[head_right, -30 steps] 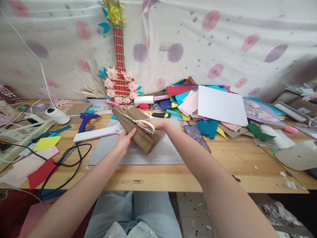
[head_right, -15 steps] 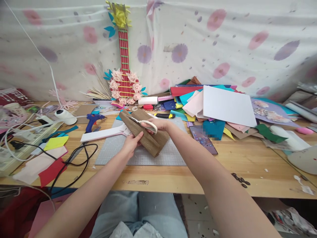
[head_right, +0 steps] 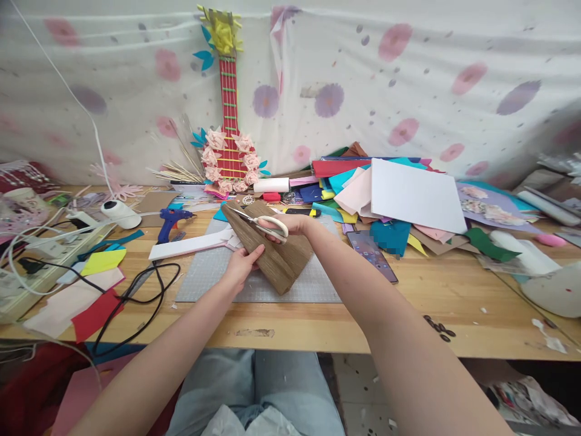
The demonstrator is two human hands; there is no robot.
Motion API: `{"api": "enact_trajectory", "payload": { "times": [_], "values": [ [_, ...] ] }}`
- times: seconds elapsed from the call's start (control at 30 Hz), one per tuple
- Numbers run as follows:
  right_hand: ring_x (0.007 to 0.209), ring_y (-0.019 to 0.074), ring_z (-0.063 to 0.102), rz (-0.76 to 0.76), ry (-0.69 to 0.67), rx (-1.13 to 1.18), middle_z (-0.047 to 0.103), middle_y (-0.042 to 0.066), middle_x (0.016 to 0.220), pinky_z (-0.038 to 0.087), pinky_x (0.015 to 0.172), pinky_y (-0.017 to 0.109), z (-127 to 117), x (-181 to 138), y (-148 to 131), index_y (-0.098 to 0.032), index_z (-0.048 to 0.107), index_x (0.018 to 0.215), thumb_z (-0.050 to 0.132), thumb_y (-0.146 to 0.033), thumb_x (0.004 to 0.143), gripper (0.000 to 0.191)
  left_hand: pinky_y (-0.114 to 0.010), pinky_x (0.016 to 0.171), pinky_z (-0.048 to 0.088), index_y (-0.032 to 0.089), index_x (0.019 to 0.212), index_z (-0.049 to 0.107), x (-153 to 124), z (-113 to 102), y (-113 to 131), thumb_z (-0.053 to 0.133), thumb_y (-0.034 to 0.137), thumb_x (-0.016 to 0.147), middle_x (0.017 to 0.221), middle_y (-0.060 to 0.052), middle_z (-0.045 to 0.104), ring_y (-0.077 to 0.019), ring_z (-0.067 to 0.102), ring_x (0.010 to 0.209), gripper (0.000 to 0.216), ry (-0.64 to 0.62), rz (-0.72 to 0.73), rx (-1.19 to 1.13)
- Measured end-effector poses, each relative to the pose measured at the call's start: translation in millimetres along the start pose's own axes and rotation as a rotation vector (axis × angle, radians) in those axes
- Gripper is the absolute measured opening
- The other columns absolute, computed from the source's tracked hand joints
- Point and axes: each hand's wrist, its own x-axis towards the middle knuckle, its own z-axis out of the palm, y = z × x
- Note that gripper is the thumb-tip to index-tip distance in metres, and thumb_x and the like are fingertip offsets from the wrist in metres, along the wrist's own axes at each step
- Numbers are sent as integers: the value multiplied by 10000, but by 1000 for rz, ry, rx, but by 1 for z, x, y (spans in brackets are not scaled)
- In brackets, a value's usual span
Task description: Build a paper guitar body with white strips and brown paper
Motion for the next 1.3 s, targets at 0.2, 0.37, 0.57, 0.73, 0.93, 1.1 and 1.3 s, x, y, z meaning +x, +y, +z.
{"api": "enact_trajectory", "payload": {
  "times": [0.2, 0.37, 0.57, 0.73, 0.93, 1.1, 1.3],
  "values": [
    [457, 69, 466, 26, 116, -42, 523, -29, 547, 373, 394, 191, 1, 7, -1, -167, 482, 702, 567, -704, 664, 544, -334, 663, 530, 131, 761, 644, 3, -2, -2, 791, 289, 582, 829, -92, 701, -216, 647, 767, 281, -18, 3, 26],
    [424, 58, 426, 14, 120, -51, 483, -46, 495, 342, 375, 189, 5, 14, 0, -165, 472, 656, 586, -694, 653, 541, -328, 655, 519, 126, 776, 660, 6, -5, -2, 814, 343, 529, 808, -103, 699, -232, 646, 780, 364, -15, -8, 105],
    [434, 60, 453, -19, 158, -7, 507, -55, 538, 379, 392, 189, 4, 12, -2, -178, 489, 753, 606, -678, 647, 525, -320, 629, 512, 133, 776, 652, 3, -4, -7, 807, 340, 537, 866, -108, 699, -219, 641, 759, 353, -61, -9, 93],
    [413, 54, 427, -24, 152, -42, 486, -48, 489, 342, 377, 186, 2, 9, -2, -160, 486, 676, 592, -689, 653, 541, -317, 640, 513, 132, 795, 655, -2, 0, -9, 812, 326, 530, 876, -106, 699, -219, 643, 775, 365, -82, -16, 88],
    [436, 53, 422, -101, 207, 32, 484, -46, 506, 345, 400, 186, 2, 3, -2, -160, 481, 685, 595, -703, 638, 557, -318, 668, 525, 129, 805, 650, -2, 0, -7, 798, 302, 563, 888, -106, 701, -213, 643, 795, 332, -83, -7, 24],
    [469, 64, 444, -48, 478, 74, 476, -43, 557, 355, 434, 201, -11, -18, 9, -164, 494, 759, 627, -656, 651, 522, -366, 789, 514, 153, 797, 649, 11, -19, 8, 781, 247, 588, 927, -95, 701, -222, 640, 867, 266, -7, 105, -20],
    [536, 109, 504, 285, 769, -389, 563, 13, 631, 347, 479, 225, -28, -53, 38, -177, 501, 724, 598, -645, 679, 480, -389, 874, 472, 139, 824, 645, 32, -46, 34, 784, 243, 557, 927, -87, 699, -223, 634, 903, 319, 35, 286, 0]
  ]
}}
